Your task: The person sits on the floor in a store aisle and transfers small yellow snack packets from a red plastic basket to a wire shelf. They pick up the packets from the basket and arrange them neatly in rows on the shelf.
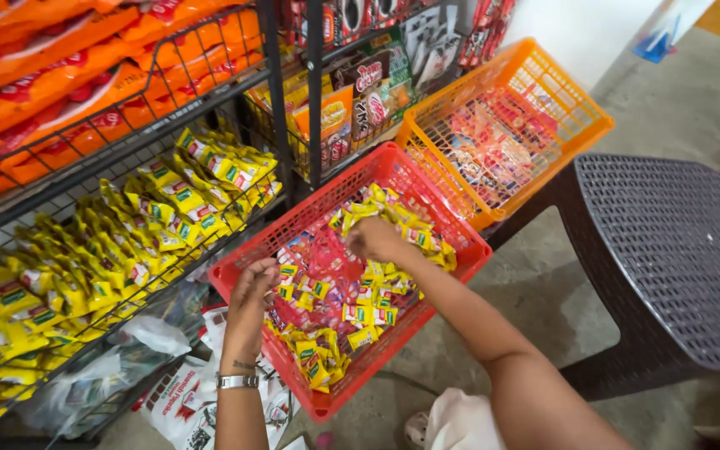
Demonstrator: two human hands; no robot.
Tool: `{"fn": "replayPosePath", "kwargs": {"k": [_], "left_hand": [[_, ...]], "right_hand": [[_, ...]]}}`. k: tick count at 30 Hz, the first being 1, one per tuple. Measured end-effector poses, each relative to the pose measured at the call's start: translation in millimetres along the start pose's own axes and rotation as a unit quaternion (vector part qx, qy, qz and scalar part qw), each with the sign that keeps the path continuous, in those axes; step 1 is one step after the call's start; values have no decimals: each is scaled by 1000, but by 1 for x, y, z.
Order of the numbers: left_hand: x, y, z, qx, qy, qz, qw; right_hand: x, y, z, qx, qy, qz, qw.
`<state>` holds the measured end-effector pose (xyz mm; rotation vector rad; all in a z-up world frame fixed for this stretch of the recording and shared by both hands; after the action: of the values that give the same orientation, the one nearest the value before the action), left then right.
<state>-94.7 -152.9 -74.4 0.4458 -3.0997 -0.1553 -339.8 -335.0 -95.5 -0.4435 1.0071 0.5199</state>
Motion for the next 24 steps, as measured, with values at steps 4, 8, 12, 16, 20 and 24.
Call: {"fn": "replayPosePath", "kwargs": {"k": [4, 8, 12, 16, 20, 24], "left_hand": [[-4, 7, 7, 12, -4, -5, 1000], [-13, 14, 0, 14, 7, -5, 1000], [-32, 20, -10, 28, -7, -28, 999], [-42, 24, 1, -5, -9, -55, 998], [-45, 27, -3, 18, -1, -36, 999], [-52, 40, -25, 38, 13, -50, 998]], "right_hand": [[-7, -13, 38, -121, -131, 25, 984], [16, -3, 15, 48, 82, 100, 990], [126, -7, -94, 103, 169, 23, 980], [104, -22, -32, -4, -20, 166, 986], [33, -11, 50, 52, 36, 103, 993], [41, 3, 4, 205, 146, 59, 966]]}}
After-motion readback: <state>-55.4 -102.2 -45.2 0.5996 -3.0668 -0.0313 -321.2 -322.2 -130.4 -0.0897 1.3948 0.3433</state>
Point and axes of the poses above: each hand's wrist, its own y-axis away from the middle knuckle, its own x-axis out of the palm, z = x × y, the point moved 5 cm from there along -y, towards the middle knuckle, and after that the axes turned 10 degrees about -y, right-handed, at the moved point
